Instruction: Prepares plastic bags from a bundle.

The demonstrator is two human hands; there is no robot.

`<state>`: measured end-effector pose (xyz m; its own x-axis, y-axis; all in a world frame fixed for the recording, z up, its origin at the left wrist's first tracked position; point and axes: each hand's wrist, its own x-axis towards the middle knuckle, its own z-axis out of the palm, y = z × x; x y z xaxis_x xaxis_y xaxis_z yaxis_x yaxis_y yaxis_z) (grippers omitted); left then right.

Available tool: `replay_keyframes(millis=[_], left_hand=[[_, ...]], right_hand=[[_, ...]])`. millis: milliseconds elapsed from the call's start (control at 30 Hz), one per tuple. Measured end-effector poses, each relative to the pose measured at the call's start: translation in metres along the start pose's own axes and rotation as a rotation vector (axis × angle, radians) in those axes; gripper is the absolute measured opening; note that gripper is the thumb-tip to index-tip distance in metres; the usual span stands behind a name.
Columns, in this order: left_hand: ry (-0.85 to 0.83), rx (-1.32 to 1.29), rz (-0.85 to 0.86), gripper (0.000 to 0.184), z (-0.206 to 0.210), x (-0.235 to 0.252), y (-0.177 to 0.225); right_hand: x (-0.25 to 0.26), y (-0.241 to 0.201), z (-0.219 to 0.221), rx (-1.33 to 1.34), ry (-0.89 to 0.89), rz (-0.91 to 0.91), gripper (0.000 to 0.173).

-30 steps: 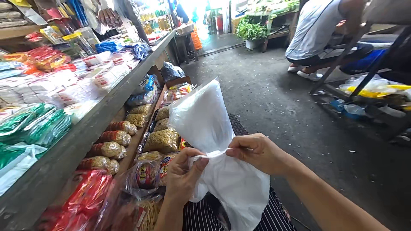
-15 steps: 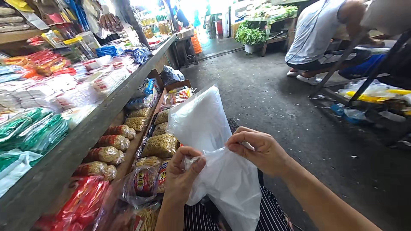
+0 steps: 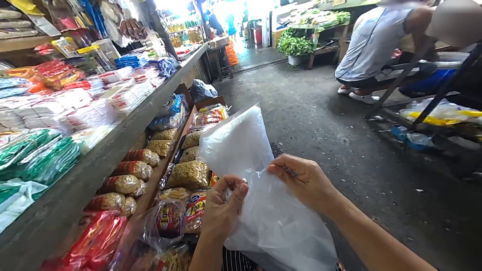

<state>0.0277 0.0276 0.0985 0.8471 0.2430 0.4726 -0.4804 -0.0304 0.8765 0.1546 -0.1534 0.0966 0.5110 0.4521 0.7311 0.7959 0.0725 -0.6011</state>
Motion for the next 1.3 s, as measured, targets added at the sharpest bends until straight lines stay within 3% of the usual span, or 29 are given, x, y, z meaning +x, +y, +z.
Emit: replay_keyframes(millis=[100,200,300,367,433,500,567,667,767,833,933,1033,1133,1200,1300], left_hand=[[-0.058,0.131,-0.176,0.016,-0.003,-0.002,0.000],[-0.080,0.147,-0.204,0.026,-0.013,-0.001,-0.006],[-0.070,-0.072,-0.051,0.032,-0.036,-0.001,-0.008],[-0.266,-0.201,0.000,0.038,-0.056,-0.001,-0.003],[-0.569,-0.250,-0.012,0.036,-0.071,0.001,-0.004],[-0.702,-0.240,-0.009,0.027,-0.082,0.006,-0.007],[-0.527,-0.244,0.053,0.021,-0.088,0.010,-0.002],[-0.124,-0.169,0.047,0.013,-0.081,0.031,0.022],[0.278,0.066,-0.154,0.030,-0.056,0.066,0.056],[0.426,0.231,-0.263,0.024,-0.046,0.092,0.065],[0.391,0.585,-0.305,0.008,-0.067,0.117,0.039],[0.284,0.785,-0.406,0.017,-0.079,0.123,0.015],[0.210,0.739,-0.474,0.022,-0.080,0.113,0.001],[0.249,0.634,-0.467,0.022,-0.072,0.098,0.002],[0.335,0.571,-0.565,0.032,-0.039,0.076,0.056]], right_hand=[[0.003,-0.004,-0.002,0.334,-0.050,0.051,0.026],[0.002,-0.013,-0.006,0.831,-0.331,0.268,0.021],[0.004,0.000,-0.028,0.709,-0.556,0.276,0.022],[0.004,0.010,-0.044,0.609,-0.506,0.212,0.027],[0.009,0.018,-0.051,0.762,-0.377,0.114,0.021],[0.022,0.013,-0.056,0.916,-0.234,0.063,0.021],[0.040,0.000,-0.059,0.889,-0.069,0.125,0.019],[0.074,-0.011,-0.056,0.766,0.019,0.249,0.031],[0.114,-0.018,-0.051,0.661,0.157,0.415,0.031],[0.139,-0.017,-0.042,0.649,0.239,0.561,0.026],[0.155,-0.001,-0.033,0.587,0.237,0.698,0.025],[0.146,0.019,-0.025,0.504,0.113,0.790,0.023],[0.135,0.025,-0.021,0.453,0.001,0.891,0.016],[0.127,0.031,-0.021,0.429,-0.080,0.909,0.012],[0.117,0.037,-0.023,0.452,-0.203,0.897,0.011]])
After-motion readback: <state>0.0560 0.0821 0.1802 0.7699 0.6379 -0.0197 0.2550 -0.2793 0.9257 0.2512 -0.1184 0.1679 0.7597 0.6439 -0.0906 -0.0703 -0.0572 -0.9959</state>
